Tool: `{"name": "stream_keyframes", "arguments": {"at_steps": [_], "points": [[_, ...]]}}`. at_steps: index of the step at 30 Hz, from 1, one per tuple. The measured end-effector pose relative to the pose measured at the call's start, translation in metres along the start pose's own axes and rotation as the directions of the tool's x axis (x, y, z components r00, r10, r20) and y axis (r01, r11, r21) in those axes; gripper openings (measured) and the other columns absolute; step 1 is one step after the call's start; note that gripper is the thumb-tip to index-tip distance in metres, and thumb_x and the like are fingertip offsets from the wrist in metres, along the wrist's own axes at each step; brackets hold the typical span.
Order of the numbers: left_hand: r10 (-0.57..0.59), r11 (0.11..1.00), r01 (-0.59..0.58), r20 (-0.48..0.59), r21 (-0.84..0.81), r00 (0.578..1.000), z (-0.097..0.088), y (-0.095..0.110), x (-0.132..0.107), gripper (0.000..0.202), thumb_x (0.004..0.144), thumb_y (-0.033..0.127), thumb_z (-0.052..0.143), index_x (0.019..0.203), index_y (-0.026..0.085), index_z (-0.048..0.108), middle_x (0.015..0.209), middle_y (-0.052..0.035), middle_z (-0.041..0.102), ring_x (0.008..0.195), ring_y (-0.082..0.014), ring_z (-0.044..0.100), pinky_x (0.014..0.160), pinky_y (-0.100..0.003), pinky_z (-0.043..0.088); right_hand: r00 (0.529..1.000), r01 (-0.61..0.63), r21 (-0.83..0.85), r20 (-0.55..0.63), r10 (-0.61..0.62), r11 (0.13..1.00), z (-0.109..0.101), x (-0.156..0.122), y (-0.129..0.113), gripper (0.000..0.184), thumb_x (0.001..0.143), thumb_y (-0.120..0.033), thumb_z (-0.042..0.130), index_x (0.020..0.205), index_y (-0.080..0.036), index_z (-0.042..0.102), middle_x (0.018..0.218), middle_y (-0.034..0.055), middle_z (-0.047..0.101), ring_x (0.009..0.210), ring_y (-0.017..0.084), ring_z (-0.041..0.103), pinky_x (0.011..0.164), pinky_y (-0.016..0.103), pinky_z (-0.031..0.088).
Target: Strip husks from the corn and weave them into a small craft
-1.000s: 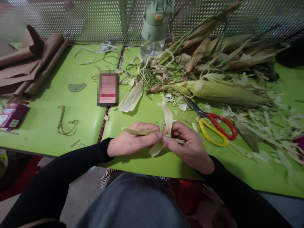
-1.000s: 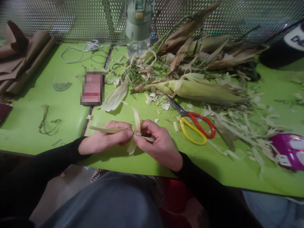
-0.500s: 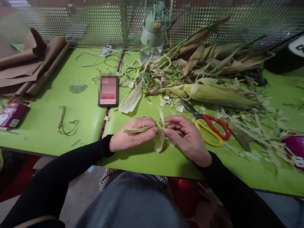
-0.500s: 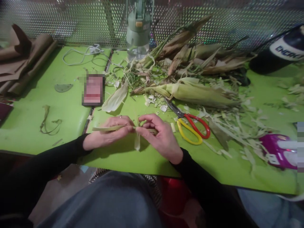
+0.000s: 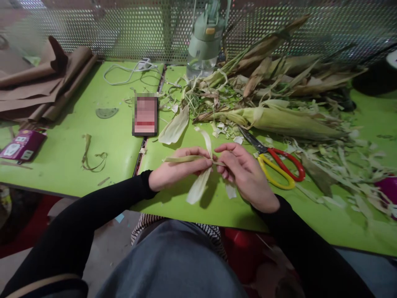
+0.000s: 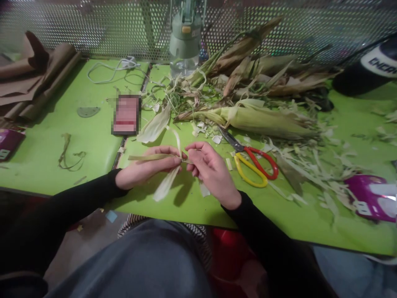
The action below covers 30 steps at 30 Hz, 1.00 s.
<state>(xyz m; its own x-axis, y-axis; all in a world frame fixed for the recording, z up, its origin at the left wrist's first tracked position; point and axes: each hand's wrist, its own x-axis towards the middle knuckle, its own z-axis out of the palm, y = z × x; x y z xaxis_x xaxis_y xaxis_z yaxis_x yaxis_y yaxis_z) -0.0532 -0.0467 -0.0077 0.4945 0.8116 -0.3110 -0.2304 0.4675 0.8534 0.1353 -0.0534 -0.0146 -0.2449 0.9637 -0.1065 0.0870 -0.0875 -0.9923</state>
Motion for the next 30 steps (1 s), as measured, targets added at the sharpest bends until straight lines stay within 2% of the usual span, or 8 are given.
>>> {"name": "stream_keyframes", "arguments": {"at_steps": [5, 8, 12, 16, 18, 20, 24, 30], "points": [[-0.141, 0.97, 0.167, 0.154, -0.175, 0.978, -0.012, 0.004, 0.004, 0.013, 0.087, 0.024, 0.066, 0.095, 0.014, 0.062, 0.072, 0.0005, 0.068, 0.063, -0.0075, 0.063, 0.061, -0.018, 0.05, 0.994, -0.074, 0.053, 0.083, 0.069, 0.996, -0.01, 0.001, -0.002, 0.043, 0.095, -0.061, 0.053, 0.11, -0.022, 0.064, 0.069, -0.0025, 0.061, 0.053, 0.009, 0.053, 0.045, 0.02, 0.042], [-0.066, 0.971, 0.12, 0.249, -0.209, 0.966, -0.018, 0.005, 0.005, 0.016, 0.086, 0.025, 0.069, 0.097, 0.016, 0.061, 0.067, 0.0024, 0.065, 0.056, -0.0068, 0.06, 0.054, -0.017, 0.046, 1.0, 0.007, -0.047, 0.029, -0.005, 0.999, -0.014, 0.001, -0.006, 0.04, 0.095, -0.058, 0.053, 0.11, -0.024, 0.068, 0.092, 0.0033, 0.067, 0.067, 0.012, 0.06, 0.052, 0.023, 0.049], [0.057, 0.996, -0.032, 0.302, -0.086, 0.952, -0.023, 0.003, 0.003, 0.027, 0.083, 0.039, 0.076, 0.085, 0.017, 0.061, 0.074, -0.0011, 0.068, 0.063, -0.008, 0.061, 0.056, -0.018, 0.045, 0.978, 0.208, -0.314, 0.047, -0.204, 0.926, -0.013, 0.001, -0.009, 0.032, 0.089, -0.049, 0.068, 0.114, -0.029, 0.072, 0.123, 0.0066, 0.064, 0.099, 0.019, 0.065, 0.081, 0.032, 0.055], [0.122, 0.976, -0.181, 0.383, 0.124, 0.916, -0.026, 0.006, -0.003, 0.035, 0.084, 0.049, 0.073, 0.079, 0.017, 0.06, 0.079, -0.0059, 0.072, 0.061, -0.0084, 0.058, 0.059, -0.022, 0.047, 0.942, 0.337, -0.327, 0.109, -0.319, 0.883, -0.014, -0.002, -0.009, 0.019, 0.088, -0.048, 0.07, 0.093, -0.03, 0.073, 0.094, 0.0041, 0.069, 0.085, 0.02, 0.066, 0.077, 0.036, 0.055], [0.079, 0.968, -0.166, 0.399, 0.186, 0.913, -0.026, 0.009, -0.006, 0.026, 0.089, 0.041, 0.07, 0.096, 0.018, 0.06, 0.08, -0.0049, 0.074, 0.062, -0.0091, 0.062, 0.059, -0.021, 0.049, 0.899, 0.435, -0.362, 0.133, -0.416, 0.825, -0.016, -0.004, -0.009, 0.016, 0.088, -0.047, 0.069, 0.086, -0.031, 0.073, 0.089, 0.0037, 0.07, 0.083, 0.021, 0.066, 0.078, 0.039, 0.055], [0.037, 0.975, -0.12, 0.397, 0.186, 0.917, -0.025, 0.011, -0.008, 0.033, 0.087, 0.034, 0.073, 0.11, 0.021, 0.052, 0.08, -0.0033, 0.075, 0.066, -0.0116, 0.069, 0.058, -0.021, 0.05, 0.864, 0.497, -0.416, 0.158, -0.477, 0.762, -0.019, -0.006, -0.009, 0.015, 0.09, -0.045, 0.067, 0.085, -0.032, 0.072, 0.086, 0.0038, 0.07, 0.081, 0.021, 0.066, 0.079, 0.042, 0.054], [0.066, 0.983, -0.126, 0.381, 0.135, 0.922, -0.022, 0.011, -0.009, 0.044, 0.079, 0.033, 0.081, 0.109, 0.02, 0.051, 0.084, -0.0045, 0.076, 0.074, -0.016, 0.074, 0.06, -0.023, 0.054, 0.827, 0.551, -0.455, 0.184, -0.532, 0.699, -0.021, -0.009, -0.008, 0.017, 0.09, -0.046, 0.066, 0.083, -0.031, 0.07, 0.08, 0.0033, 0.071, 0.077, 0.022, 0.067, 0.082, 0.044, 0.052], [0.091, 0.982, -0.138, 0.312, 0.132, 0.946, -0.015, 0.004, -0.005, 0.026, 0.085, 0.025, 0.075, 0.104, 0.015, 0.061, 0.086, -0.0062, 0.077, 0.079, -0.0152, 0.073, 0.074, -0.028, 0.057, 0.931, 0.362, -0.33, 0.086, -0.354, 0.872, -0.019, -0.002, 0.0, 0.024, 0.087, -0.049, 0.07, 0.098, -0.028, 0.065, 0.096, 0.0036, 0.07, 0.084, 0.02, 0.067, 0.075, 0.037, 0.055]]}}
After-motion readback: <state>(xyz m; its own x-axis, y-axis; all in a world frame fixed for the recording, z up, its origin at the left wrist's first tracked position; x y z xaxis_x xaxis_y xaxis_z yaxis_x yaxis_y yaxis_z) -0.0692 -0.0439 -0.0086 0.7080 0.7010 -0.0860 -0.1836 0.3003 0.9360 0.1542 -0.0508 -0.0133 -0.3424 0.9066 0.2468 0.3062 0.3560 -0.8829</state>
